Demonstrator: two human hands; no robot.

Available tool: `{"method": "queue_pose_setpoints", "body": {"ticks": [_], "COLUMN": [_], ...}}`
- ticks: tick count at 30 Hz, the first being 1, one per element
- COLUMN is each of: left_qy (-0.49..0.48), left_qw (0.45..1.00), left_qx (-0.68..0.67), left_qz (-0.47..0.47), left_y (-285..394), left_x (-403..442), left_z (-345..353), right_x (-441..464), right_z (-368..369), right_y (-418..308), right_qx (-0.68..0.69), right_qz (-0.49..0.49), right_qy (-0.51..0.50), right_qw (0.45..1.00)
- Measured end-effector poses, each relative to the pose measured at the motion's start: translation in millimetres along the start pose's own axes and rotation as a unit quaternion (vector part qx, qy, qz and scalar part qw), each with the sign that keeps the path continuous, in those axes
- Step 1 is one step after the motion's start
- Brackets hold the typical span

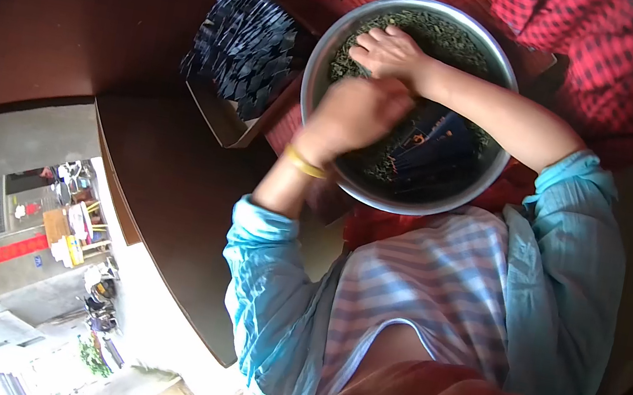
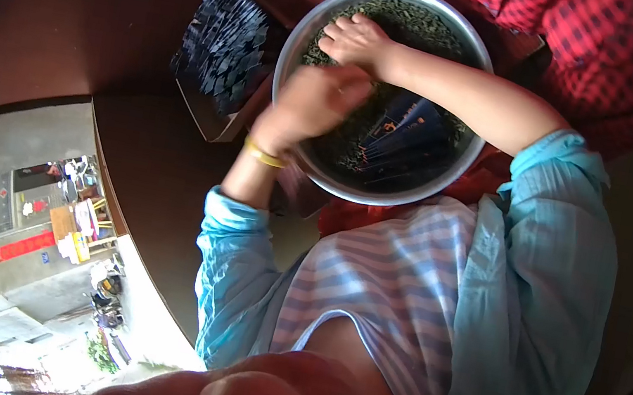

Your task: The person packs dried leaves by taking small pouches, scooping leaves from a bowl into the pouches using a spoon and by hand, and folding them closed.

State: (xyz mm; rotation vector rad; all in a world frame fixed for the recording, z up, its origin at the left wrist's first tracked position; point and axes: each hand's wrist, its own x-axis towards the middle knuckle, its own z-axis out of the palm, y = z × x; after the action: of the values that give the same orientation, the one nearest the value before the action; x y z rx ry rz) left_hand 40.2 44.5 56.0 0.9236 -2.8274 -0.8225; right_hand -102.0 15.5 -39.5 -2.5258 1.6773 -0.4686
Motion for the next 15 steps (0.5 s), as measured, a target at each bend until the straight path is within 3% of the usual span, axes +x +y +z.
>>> {"method": "queue_pose_setpoints", "body": {"ticks": [2,3,7,10,13,15], "left_qy": [-0.052,-0.053,0.004,-0.055,-0.053,-0.075], "left_qw": [0.981,0.980,0.997,0.992,0.991,0.988], "left_qx": [0.188,0.193,0.077,-0.112,-0.098,-0.135], "left_qz": [0.009,0.011,0.021,-0.004,0.073,0.022], "left_y": [22.4,23.8,22.3,18.4,13.7,21.8], "left_x": [5.0,6.5,12.4,3.9,-4.8,-8.9], "left_z": [49.4,64.1,86.7,86.2,83.9,67.7], "right_x": [2.9,4.3,14.5,15.9,19.1,20.1], "right_z": [3.5,4.4,-6.9,7.7,31.6,35.0], "right_y": [1.7,1.7,0.8,2.3,-4.3,1.7], "right_qx": [-0.048,-0.072,0.041,0.109,0.120,0.110], "right_qz": [-0.030,-0.046,0.003,0.016,-0.010,-0.018], "right_qy": [-0.022,-0.032,-0.113,-0.041,-0.065,-0.047], "right_qw": [0.998,0.996,0.993,0.993,0.991,0.993]}}
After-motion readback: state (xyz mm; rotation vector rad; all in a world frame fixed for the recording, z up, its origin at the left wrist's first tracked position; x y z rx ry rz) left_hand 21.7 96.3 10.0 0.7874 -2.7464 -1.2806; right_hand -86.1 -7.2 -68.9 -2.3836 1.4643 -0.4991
